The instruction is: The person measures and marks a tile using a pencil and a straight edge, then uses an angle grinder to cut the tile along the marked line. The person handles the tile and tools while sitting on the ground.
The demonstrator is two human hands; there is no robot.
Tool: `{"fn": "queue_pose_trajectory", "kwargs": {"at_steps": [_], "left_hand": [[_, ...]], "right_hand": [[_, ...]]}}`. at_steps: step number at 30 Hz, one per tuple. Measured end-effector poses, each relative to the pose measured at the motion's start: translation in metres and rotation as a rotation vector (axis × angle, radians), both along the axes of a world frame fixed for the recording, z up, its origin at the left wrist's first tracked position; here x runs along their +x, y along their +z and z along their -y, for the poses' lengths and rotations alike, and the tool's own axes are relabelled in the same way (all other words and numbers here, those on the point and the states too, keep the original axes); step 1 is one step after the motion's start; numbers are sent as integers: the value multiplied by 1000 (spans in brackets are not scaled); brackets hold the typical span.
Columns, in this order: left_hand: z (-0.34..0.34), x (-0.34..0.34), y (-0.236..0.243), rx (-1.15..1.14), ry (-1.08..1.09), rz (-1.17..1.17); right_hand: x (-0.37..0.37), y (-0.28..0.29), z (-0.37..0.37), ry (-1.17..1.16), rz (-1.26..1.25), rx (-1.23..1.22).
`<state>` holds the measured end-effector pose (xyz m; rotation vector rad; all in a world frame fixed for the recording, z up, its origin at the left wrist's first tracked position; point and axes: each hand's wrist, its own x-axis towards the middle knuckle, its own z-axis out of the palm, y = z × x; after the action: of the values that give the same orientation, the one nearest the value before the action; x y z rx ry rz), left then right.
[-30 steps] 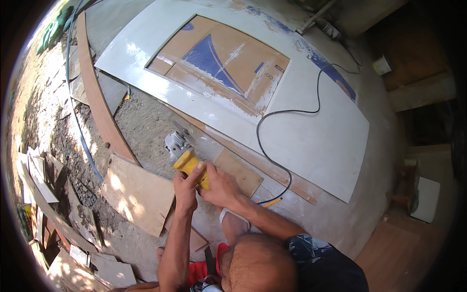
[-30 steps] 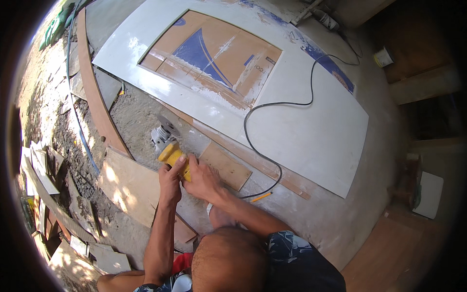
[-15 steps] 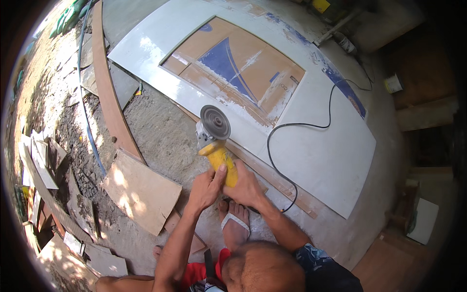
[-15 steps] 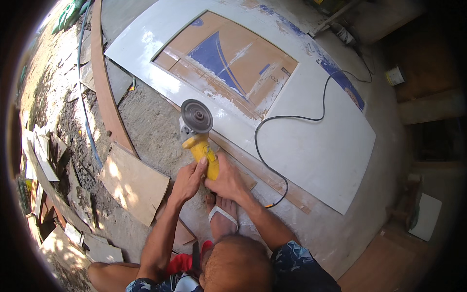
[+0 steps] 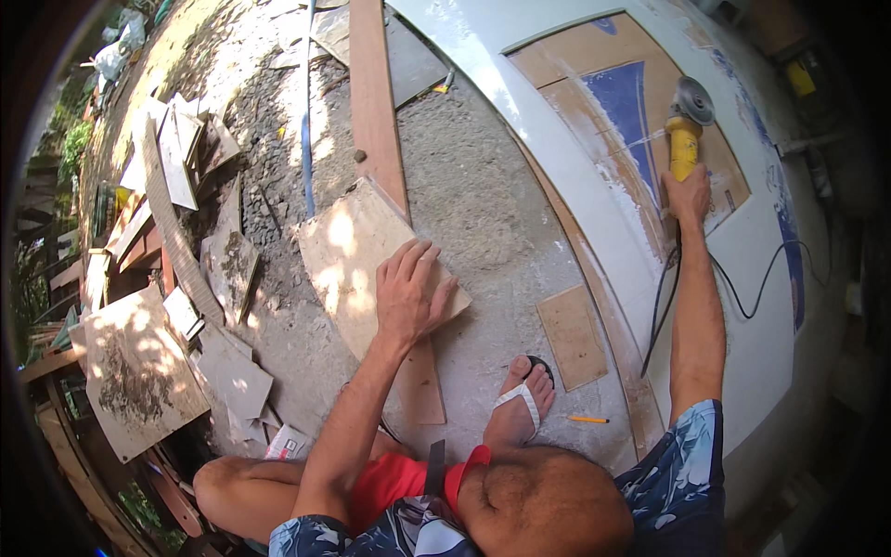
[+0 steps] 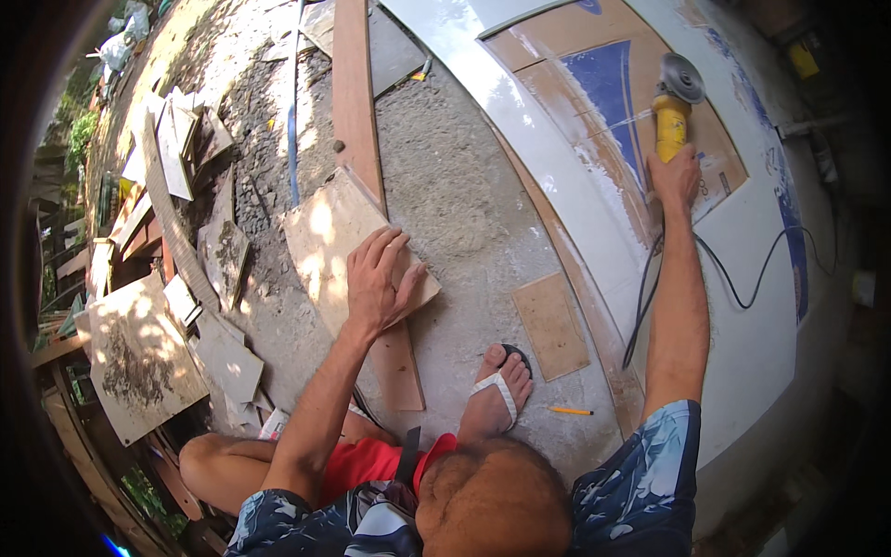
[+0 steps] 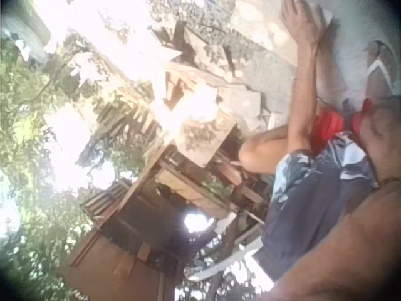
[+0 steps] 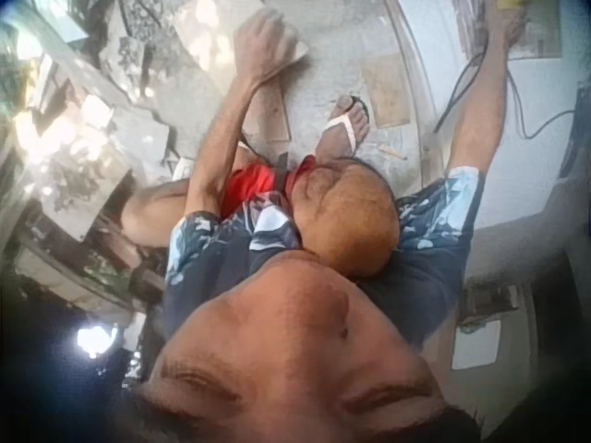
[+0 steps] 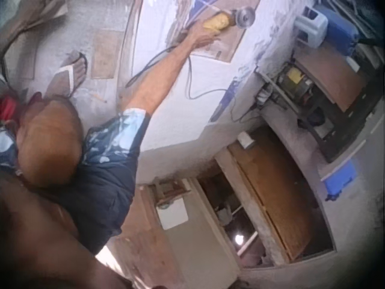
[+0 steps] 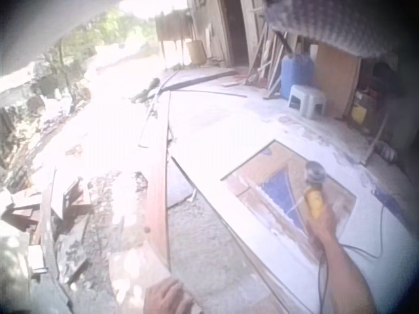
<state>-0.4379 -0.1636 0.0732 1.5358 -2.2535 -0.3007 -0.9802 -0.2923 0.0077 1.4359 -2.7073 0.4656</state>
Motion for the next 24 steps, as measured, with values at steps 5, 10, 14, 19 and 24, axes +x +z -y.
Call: {"fn": "queue_pose_trajectory", "kwargs": {"at_steps": [5,10,14,19,24], "left_hand": [[16,28,8,34,-359,265],[37,55,-1,51,-518,238],[87,78,-1,-51,-376,394],[143,133,-11,-115,-225,514],[138,121,-8,-52,-240,480]], "right_hand": [[20,1,12,-6,29,63],[26,-1,-3,-2,29,44],[5,-19,-34,31,-22,-60],[40,-14,-38,32,55,-86],[49,9,-52,-28,161,-56]]}}
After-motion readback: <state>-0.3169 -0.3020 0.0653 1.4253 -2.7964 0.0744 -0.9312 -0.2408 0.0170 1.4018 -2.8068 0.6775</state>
